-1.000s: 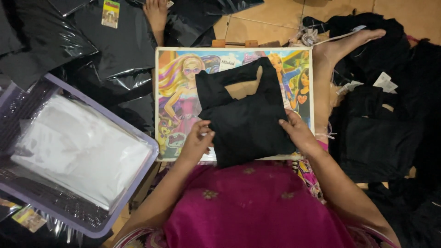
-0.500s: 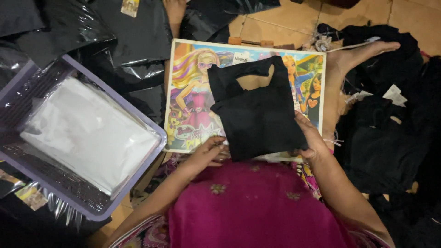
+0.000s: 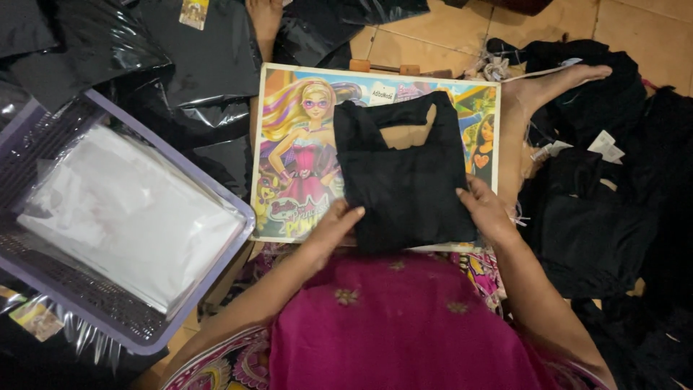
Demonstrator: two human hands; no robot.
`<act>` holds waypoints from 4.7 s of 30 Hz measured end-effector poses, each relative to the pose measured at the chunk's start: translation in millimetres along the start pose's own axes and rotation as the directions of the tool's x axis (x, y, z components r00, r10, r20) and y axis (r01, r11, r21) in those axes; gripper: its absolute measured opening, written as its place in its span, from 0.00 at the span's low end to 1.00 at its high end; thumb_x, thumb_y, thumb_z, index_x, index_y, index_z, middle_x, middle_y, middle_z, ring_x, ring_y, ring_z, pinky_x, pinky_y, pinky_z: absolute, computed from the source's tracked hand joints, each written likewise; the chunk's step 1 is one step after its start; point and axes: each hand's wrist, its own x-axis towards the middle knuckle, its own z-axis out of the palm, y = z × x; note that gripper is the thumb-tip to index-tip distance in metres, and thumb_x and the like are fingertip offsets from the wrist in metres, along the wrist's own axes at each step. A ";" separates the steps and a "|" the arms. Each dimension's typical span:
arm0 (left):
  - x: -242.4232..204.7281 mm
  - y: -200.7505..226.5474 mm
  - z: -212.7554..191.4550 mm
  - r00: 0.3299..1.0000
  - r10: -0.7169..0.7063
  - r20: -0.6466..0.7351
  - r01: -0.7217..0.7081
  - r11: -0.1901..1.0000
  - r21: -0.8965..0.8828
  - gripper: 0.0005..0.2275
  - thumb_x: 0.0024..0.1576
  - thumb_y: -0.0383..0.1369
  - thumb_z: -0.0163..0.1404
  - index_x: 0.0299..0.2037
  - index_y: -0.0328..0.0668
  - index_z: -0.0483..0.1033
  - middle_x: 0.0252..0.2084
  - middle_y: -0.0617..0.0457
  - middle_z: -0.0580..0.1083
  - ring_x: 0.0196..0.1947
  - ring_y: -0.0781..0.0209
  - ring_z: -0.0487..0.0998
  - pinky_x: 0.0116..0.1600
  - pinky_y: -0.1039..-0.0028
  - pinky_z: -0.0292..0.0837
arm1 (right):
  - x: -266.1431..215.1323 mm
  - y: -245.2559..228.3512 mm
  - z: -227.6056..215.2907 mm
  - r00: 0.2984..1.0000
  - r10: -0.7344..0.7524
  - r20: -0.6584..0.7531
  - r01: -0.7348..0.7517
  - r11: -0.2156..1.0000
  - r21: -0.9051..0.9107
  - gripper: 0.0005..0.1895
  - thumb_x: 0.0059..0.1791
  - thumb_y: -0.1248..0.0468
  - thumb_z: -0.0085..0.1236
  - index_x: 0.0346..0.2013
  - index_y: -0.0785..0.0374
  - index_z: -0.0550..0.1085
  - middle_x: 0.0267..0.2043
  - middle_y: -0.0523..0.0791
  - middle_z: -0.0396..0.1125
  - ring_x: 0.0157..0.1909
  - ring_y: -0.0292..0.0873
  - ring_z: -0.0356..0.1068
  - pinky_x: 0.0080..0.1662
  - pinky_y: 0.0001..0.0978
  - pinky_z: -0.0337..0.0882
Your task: The person repeatedly folds black garments and places them into clear plastic bags. They smooth the items inside the bags and set the packaged units aside on a pile to the left.
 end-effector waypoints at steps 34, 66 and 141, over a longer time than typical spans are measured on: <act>23.4 15.8 -10.1 0.493 0.604 0.627 -0.602 -0.284 0.746 0.05 0.57 0.38 0.54 0.41 0.56 0.81 0.38 0.57 0.77 0.47 0.55 0.77 0.48 0.63 0.73 | -35.4 -7.5 -33.0 0.974 -0.207 -0.095 0.182 0.958 -0.222 0.23 0.57 0.63 0.54 0.64 0.73 0.69 0.48 0.57 0.71 0.52 0.48 0.69 0.57 0.48 0.68; 64.3 63.4 29.1 0.643 0.474 0.602 -0.519 -0.309 0.797 0.09 0.52 0.31 0.48 0.27 0.37 0.80 0.33 0.46 0.75 0.35 0.38 0.76 0.30 0.50 0.72 | -110.9 -73.8 -75.1 0.963 0.122 0.242 0.034 0.832 -0.553 0.22 0.52 0.59 0.53 0.60 0.58 0.74 0.58 0.37 0.73 0.60 0.31 0.68 0.62 0.25 0.62; 63.6 -17.1 -49.8 0.979 0.193 0.063 -0.202 0.904 0.376 0.19 0.63 0.28 0.46 0.66 0.48 0.67 0.39 0.45 0.75 0.35 0.56 0.80 0.39 0.62 0.86 | -7.4 1.6 93.9 0.599 -0.715 0.361 0.618 0.126 -0.776 0.24 0.52 0.51 0.58 0.62 0.51 0.74 0.58 0.45 0.71 0.63 0.48 0.69 0.59 0.41 0.68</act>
